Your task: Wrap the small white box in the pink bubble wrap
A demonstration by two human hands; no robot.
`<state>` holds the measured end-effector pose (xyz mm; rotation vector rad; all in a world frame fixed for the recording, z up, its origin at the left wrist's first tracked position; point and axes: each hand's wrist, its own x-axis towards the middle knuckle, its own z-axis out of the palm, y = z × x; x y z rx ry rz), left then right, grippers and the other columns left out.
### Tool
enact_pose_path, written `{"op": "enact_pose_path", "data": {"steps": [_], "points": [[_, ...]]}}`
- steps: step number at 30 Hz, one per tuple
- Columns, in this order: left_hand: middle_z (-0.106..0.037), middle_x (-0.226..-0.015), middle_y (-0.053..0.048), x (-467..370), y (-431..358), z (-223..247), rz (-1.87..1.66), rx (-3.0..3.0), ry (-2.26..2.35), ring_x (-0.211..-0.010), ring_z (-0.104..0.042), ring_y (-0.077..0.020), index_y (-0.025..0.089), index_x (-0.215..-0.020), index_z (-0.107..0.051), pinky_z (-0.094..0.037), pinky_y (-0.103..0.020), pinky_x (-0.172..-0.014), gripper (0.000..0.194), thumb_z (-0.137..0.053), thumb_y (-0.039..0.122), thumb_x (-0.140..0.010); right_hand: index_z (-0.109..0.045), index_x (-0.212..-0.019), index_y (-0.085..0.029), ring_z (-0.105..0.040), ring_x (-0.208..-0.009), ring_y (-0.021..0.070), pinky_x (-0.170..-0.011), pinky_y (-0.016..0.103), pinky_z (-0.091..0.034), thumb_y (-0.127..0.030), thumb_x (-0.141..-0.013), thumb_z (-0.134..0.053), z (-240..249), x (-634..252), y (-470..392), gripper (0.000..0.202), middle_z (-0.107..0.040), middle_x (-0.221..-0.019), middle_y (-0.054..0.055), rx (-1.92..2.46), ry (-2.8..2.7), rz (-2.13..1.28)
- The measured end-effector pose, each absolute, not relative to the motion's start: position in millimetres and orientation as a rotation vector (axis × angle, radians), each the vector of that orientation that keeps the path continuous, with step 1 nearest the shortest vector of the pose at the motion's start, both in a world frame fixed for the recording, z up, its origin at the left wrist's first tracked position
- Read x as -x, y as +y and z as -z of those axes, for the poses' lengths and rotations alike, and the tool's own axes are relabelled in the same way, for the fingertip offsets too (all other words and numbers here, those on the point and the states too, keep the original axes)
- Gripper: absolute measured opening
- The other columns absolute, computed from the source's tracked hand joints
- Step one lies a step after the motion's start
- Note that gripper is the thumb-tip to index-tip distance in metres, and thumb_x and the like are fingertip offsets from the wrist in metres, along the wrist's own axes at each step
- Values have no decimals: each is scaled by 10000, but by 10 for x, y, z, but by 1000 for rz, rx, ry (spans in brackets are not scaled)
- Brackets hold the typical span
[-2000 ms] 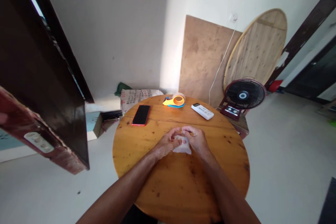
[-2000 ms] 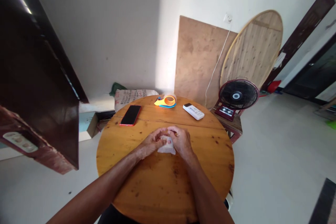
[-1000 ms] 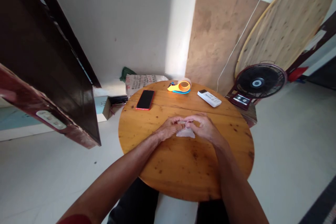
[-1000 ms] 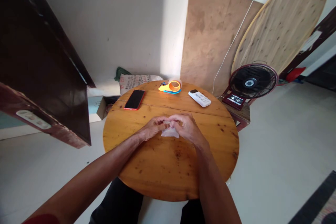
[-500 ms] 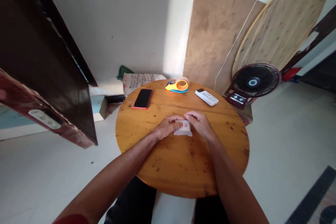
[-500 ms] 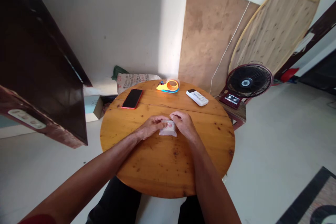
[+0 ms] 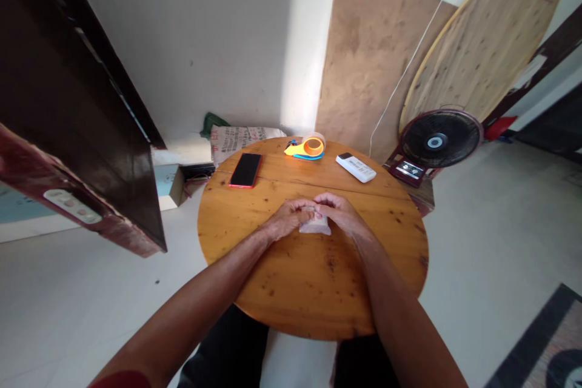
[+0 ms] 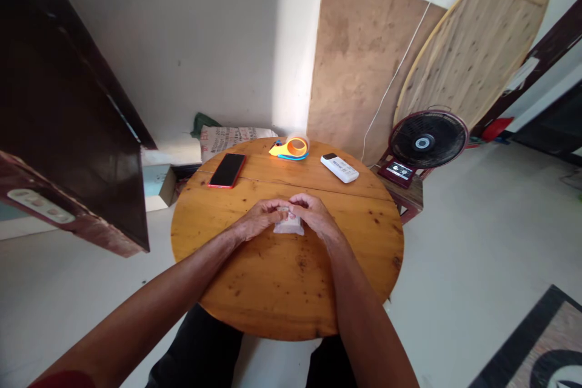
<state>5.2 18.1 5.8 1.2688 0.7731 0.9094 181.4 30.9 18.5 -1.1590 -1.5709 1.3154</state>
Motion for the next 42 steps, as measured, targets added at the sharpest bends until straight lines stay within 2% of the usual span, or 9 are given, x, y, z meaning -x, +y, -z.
{"op": "enact_pose_path", "data": {"steps": [9,18,24,29,33,37,42], "points": [[-689,-889,-52,-51,180,-68,-902,-1257,760,-739,-592,-133,130,-998,-680,-436,-244,-708,408,-749,375,-679,-591,-887,-193,-549,-654,124,-631,242,-410,-224,-597,-653,-271,-1788,272,298,-605,-687,-50,1181,-1530,-1383],[-692,-882,-48,-60,184,-67,-910,-1205,759,-743,-602,-137,133,-1024,-677,-448,-253,-718,458,-781,366,-643,-621,-885,-197,-574,-672,136,-651,264,-433,-336,-671,-644,-190,-1839,310,256,-638,-772,-21,1195,-1387,-1387],[-692,-882,-46,-61,176,-83,-900,-1243,757,-752,-602,-134,133,-990,-688,-443,-241,-710,396,-762,352,-669,-591,-896,-204,-571,-727,133,-705,268,-433,-266,-596,-688,-230,-1812,290,322,-628,-796,-29,1139,-1453,-1406],[-682,-958,-50,-74,188,-59,-961,-1172,720,-786,-616,-141,145,-1039,-628,-454,-255,-733,480,-794,323,-625,-568,-909,-197,-552,-674,122,-663,255,-417,-234,-616,-641,-239,-1806,280,303,-611,-731,-36,1123,-1482,-1437],[-683,-945,-46,-83,190,-63,-993,-1169,776,-820,-619,-146,144,-1005,-611,-457,-274,-786,449,-772,361,-646,-558,-932,-197,-557,-655,126,-643,256,-411,-215,-619,-620,-224,-1794,283,320,-606,-688,-45,1112,-1484,-1429],[-674,-873,-31,-113,201,-17,-1016,-1164,786,-738,-611,-128,137,-989,-596,-460,-254,-718,444,-760,385,-658,-559,-925,-202,-564,-662,124,-640,254,-414,-205,-614,-623,-194,-1787,299,318,-610,-708,-46,1107,-1492,-1414],[-678,-896,-33,-164,186,-15,-1028,-1115,765,-722,-614,-120,141,-990,-588,-456,-230,-678,429,-760,342,-653,-584,-935,-204,-584,-704,138,-653,269,-427,-166,-604,-621,-164,-1798,318,334,-644,-785,-25,1103,-1489,-1442]]}}
